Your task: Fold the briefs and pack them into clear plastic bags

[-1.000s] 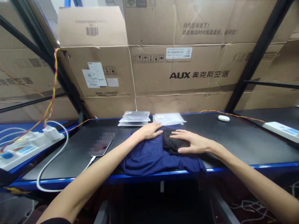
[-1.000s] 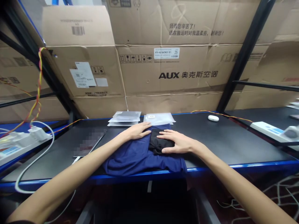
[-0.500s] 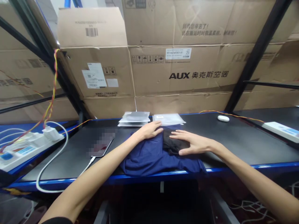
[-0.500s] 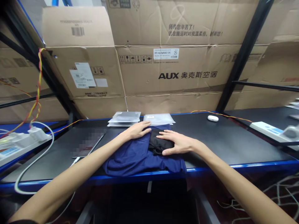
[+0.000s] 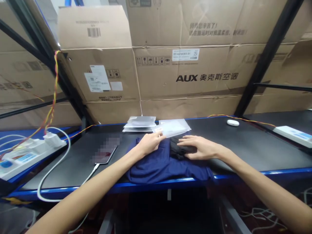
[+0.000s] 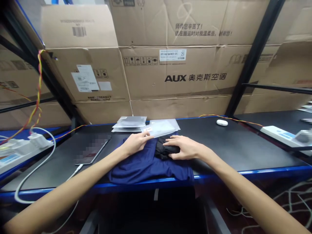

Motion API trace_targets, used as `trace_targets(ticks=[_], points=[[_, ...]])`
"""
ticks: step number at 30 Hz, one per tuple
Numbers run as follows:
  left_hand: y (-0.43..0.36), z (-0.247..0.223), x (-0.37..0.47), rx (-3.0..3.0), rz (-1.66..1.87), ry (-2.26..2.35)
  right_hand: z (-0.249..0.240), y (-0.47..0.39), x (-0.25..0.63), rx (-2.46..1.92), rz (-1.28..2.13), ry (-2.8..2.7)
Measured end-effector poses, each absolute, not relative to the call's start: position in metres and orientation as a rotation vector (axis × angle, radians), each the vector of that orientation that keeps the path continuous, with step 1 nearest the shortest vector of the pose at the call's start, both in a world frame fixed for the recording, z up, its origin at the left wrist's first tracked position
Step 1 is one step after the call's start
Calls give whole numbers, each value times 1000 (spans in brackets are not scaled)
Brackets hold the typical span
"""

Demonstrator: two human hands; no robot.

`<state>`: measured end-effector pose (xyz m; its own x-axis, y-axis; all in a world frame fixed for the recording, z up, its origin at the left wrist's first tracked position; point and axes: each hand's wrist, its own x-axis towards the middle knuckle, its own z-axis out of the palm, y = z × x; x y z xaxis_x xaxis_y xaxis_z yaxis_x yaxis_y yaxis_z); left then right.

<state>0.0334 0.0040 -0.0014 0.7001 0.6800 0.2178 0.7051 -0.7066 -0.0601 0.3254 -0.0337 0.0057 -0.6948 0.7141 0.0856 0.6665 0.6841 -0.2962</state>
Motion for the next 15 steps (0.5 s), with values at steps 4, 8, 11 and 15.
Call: trace_targets(ticks=[4, 8, 11, 15], points=[[17, -13, 31, -2848, -479, -1033, 9, -36, 325, -1122, 431, -2717], [20, -20, 32, -2912, -763, -969, 4, -33, 323, -1081, 385, -2682], [18, -17, 36, -2867, -836, -1085, -1, -31, 321, -1050, 322, -2632], [18, -12, 41, -2683, -894, -1346, -6, -31, 317, -987, 196, -2580]])
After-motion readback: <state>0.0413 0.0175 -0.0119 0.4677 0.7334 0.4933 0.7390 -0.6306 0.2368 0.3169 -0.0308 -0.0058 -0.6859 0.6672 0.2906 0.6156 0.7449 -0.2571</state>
